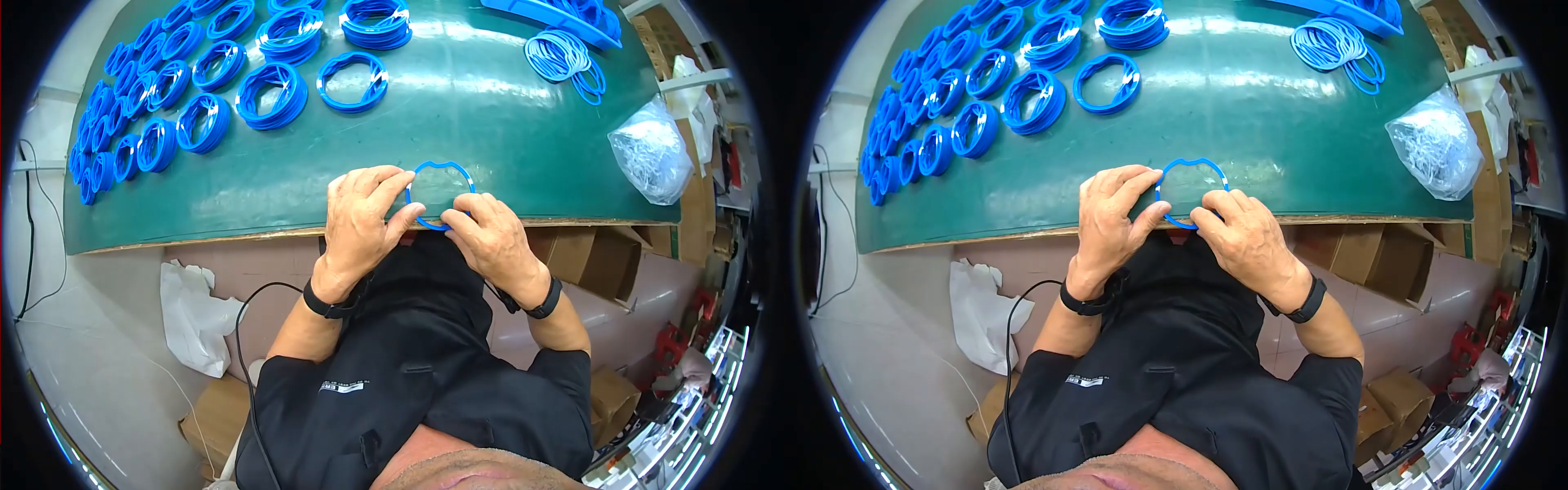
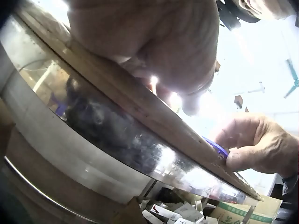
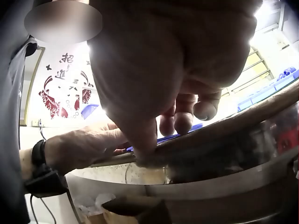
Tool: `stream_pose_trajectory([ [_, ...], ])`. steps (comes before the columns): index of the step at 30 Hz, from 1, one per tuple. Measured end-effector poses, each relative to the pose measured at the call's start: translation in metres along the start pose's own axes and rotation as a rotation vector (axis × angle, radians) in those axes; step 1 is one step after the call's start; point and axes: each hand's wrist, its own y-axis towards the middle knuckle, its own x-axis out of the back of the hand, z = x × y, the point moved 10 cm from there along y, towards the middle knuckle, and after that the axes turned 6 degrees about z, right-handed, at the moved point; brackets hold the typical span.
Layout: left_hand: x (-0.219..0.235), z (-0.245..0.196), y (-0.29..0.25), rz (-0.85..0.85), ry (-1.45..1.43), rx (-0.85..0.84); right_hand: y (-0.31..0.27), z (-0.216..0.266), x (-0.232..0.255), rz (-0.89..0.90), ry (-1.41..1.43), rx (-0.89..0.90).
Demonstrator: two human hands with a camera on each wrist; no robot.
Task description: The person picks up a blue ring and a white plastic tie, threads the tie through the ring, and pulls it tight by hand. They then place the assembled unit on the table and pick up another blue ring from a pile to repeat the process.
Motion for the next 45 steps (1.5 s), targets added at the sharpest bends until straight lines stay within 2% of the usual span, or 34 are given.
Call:
stream_pose_trajectory([
  [9,0.001,0.013,-0.007,-0.09,-0.111,0.048,0.006,0.002,-0.007,0.055,0.032,0.054],
  [18,0.001,0.006,-0.005,-0.037,-0.078,0.024,0.007,0.002,-0.007,0.084,0.025,0.042],
  [29,0.004,0.005,-0.004,-0.091,-0.069,-0.005,0.002,0.01,-0.009,-0.01,-0.057,0.112],
  [37,0.015,0.014,-0.009,-0.227,-0.198,0.036,0.014,-0.001,0.007,-0.024,0.129,0.025],
  [45,0.018,0.018,-0.011,-0.266,-0.27,0.06,0.055,-0.023,0.024,-0.081,0.252,-0.078],
])
